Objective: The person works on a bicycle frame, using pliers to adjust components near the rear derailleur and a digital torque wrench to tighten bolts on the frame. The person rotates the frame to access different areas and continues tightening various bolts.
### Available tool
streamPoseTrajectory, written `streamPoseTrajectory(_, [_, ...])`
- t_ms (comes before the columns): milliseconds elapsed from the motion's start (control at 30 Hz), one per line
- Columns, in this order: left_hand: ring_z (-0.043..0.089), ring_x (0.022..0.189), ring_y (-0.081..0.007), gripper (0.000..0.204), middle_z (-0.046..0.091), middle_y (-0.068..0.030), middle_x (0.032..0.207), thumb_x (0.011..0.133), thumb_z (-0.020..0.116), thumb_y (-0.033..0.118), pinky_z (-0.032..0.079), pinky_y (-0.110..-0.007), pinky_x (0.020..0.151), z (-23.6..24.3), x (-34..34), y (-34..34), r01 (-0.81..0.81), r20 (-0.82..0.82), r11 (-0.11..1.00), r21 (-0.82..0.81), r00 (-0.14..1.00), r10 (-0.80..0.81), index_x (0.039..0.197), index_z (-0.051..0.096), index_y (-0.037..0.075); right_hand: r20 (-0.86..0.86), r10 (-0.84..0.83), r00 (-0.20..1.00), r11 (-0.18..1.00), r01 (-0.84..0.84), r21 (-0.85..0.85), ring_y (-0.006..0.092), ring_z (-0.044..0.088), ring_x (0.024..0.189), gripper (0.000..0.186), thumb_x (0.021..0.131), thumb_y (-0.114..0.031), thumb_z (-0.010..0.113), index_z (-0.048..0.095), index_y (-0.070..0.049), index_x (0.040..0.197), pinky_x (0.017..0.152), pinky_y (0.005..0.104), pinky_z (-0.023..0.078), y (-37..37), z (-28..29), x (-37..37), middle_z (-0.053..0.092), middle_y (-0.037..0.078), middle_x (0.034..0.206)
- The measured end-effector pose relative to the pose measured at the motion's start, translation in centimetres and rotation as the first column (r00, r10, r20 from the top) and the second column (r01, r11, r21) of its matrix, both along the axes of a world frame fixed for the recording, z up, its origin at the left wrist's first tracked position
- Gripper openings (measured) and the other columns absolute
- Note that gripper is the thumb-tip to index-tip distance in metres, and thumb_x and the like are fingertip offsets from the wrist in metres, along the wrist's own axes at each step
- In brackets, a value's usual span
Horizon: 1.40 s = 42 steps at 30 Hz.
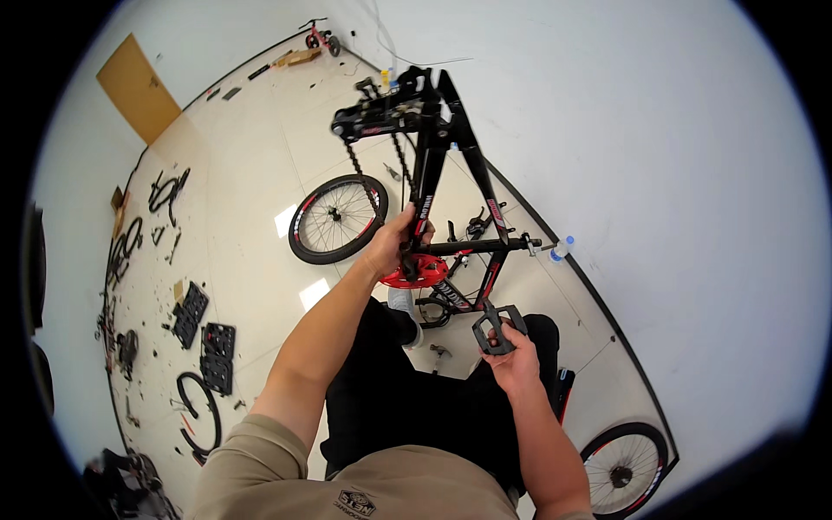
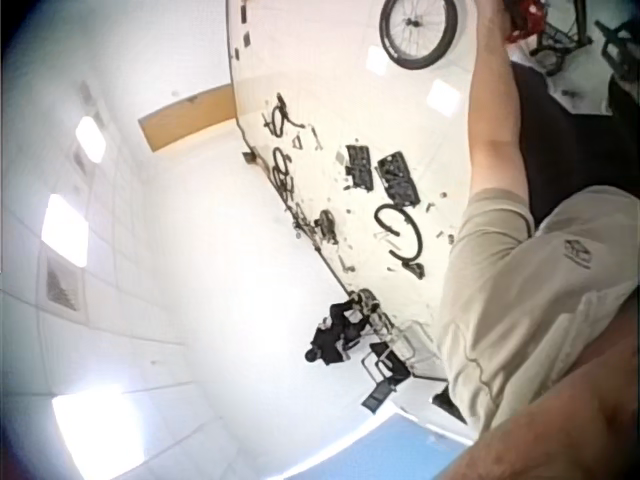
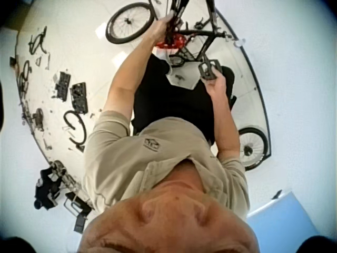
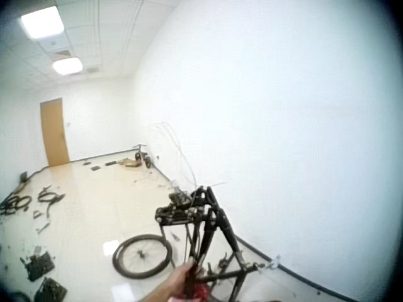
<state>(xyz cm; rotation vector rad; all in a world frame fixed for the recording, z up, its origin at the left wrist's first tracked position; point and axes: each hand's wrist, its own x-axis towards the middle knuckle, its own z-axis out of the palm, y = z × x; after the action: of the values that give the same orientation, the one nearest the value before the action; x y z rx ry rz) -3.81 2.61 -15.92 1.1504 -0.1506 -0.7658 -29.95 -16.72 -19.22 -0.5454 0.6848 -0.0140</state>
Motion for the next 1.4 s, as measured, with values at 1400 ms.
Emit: streamPoseTrajectory(1400, [0.052,0.07,-0.0087,0.031,0.058,0.0032,0.075,0.088,0.074,0.034,0.047,-0.026,0.068,-1.4,-0.5,-1.2,-0.18,0.522,0.948,0.264,0.853,0.016,0.092,0.064,0.005,0.197,0.081,0.977,0.785,0.059,-0.616,0.0129,0.059,0.087,0.027,0.089,-0.005,0.067,0.063,0.002,0.115,0.081,0.0286,0.046,7.4,3.6,8.8,0.065,0.006,0.1])
